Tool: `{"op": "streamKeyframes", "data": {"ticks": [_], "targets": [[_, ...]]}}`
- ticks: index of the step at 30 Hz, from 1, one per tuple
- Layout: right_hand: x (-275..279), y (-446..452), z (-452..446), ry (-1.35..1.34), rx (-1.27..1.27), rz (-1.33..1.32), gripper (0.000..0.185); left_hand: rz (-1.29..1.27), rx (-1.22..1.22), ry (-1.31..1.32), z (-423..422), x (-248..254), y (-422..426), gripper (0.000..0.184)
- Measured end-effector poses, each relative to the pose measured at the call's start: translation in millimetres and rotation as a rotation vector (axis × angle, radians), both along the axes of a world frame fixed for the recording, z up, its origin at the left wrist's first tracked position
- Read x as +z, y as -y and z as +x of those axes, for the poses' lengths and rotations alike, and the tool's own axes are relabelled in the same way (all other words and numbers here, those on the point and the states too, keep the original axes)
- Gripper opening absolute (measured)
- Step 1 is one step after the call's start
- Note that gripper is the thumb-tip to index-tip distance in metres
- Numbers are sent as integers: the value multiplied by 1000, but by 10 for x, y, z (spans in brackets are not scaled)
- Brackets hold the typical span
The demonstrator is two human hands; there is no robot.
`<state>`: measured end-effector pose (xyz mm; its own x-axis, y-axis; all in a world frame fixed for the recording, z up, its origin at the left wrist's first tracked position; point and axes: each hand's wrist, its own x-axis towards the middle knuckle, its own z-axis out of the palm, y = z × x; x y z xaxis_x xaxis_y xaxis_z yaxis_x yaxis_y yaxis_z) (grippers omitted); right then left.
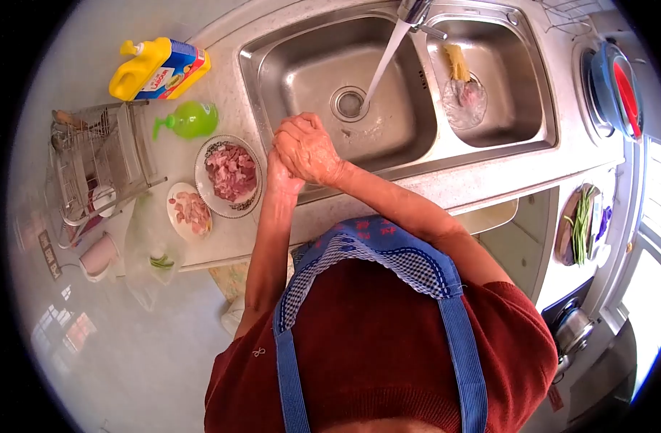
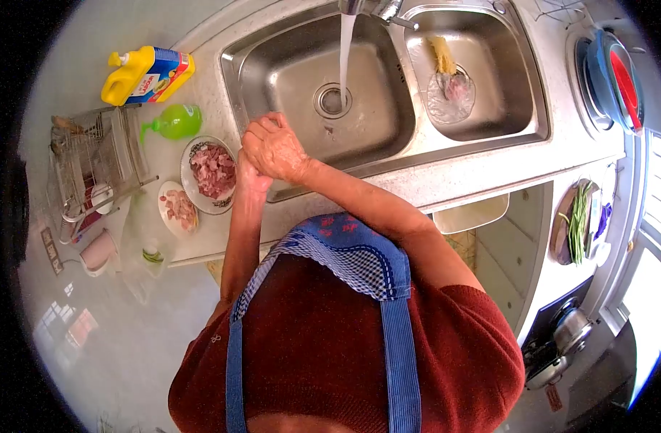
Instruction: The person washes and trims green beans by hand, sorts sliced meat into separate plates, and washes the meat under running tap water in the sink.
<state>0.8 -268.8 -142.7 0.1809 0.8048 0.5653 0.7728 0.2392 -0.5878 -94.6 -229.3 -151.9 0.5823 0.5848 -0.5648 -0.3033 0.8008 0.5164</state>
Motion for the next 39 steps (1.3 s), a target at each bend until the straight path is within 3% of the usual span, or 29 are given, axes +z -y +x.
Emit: {"op": "streamKeyframes", "data": {"ticks": [3,5,8,11,12,15,17,19,20,22,23,25,27,28,30,32,35,38,39], "targets": [[-36,-11,-6,11,9,-1,15,-59,125,49,-7,-107,0,30],[-61,6,-2,14,32,-61,14,13,-24,117,-60,-165,3,28],[-112,-3,-31,58,43,-162,10,67,-5,96,-126,-226,118,25],[-100,-20,-72,14,58,-112,8,-222,-155,896,-331,-1647,-1,29],[-66,-30,-68,-58,57,-32,7,-106,54,407,-180,-668,126,31],[127,-118,-234,72,215,-217,23,-50,229,-101,-243,134,190,38],[441,-245,-393,-48,314,-134,30,396,315,11,-427,386,157,43],[615,-365,-599,-182,294,115,26,507,492,85,-587,492,-3,42],[628,-399,-608,-179,289,104,26,475,486,-67,-736,574,-120,38],[602,-493,-597,-662,398,58,28,435,487,-219,-1126,513,-379,37],[477,-474,-489,-782,349,-107,27,539,403,-400,-1352,319,-506,34],[-89,-425,-176,-802,249,-186,27,603,352,-645,-1262,303,-488,36],[-958,-320,216,-365,-3,-325,20,772,239,-890,-1161,271,-448,38],[-1299,-205,335,-179,-63,-615,16,919,153,-1010,-1134,246,-456,38],[-2002,-22,445,148,-110,-693,18,1038,60,-968,-1150,203,-475,39],[-2360,93,440,192,-90,-959,20,937,82,-792,-1152,183,-481,38],[-2576,249,453,361,196,-894,18,877,72,-807,-977,387,-447,43],[-2606,306,510,281,231,-869,16,840,131,-778,-982,413,-442,48],[-2648,292,482,237,128,-772,15,853,145,-751,-1000,368,-430,51]]}}
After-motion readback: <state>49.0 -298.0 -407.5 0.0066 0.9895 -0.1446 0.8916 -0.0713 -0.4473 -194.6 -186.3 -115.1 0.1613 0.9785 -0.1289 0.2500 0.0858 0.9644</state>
